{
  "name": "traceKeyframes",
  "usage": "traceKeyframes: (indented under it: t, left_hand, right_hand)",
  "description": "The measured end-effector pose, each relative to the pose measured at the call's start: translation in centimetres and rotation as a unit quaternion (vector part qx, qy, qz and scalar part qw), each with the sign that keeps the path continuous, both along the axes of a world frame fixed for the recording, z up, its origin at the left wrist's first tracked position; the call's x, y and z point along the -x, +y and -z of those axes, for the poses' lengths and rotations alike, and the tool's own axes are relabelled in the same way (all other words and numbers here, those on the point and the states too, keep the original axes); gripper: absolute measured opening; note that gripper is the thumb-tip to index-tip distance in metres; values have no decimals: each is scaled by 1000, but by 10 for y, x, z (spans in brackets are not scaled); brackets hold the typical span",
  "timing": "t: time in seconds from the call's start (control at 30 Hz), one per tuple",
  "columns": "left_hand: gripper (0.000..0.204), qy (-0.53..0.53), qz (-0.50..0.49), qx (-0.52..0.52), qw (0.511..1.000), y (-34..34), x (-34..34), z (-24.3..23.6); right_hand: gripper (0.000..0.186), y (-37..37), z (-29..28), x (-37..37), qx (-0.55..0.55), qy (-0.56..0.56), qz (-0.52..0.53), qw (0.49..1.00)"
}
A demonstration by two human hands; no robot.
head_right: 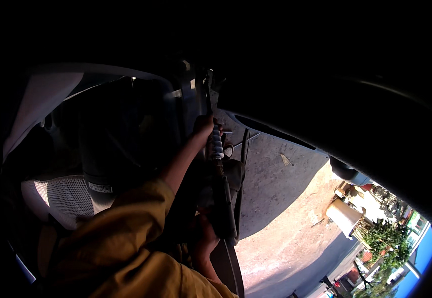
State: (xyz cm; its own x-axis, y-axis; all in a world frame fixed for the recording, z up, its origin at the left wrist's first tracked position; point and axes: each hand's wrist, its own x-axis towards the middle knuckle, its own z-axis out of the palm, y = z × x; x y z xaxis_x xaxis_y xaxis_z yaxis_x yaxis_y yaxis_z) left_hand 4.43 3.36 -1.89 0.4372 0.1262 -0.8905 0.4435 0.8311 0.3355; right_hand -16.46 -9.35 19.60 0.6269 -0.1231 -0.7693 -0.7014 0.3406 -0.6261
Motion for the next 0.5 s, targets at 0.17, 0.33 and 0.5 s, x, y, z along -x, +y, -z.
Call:
traceKeyframes:
  t: [0.17,0.33,0.5]
  left_hand:
    - [32,-12,-12,15,1000,-2,0,3]
    - [34,1,-3,15,1000,0,-4,2]
    - [36,-18,-10,27,999,2,-3,7]
  right_hand:
    - [18,1,0,-1,9,-21,-21,1000]
    - [18,4,2,0,21,-40,-19,999]
    - [19,11,-4,-3,23,-30,3,999]
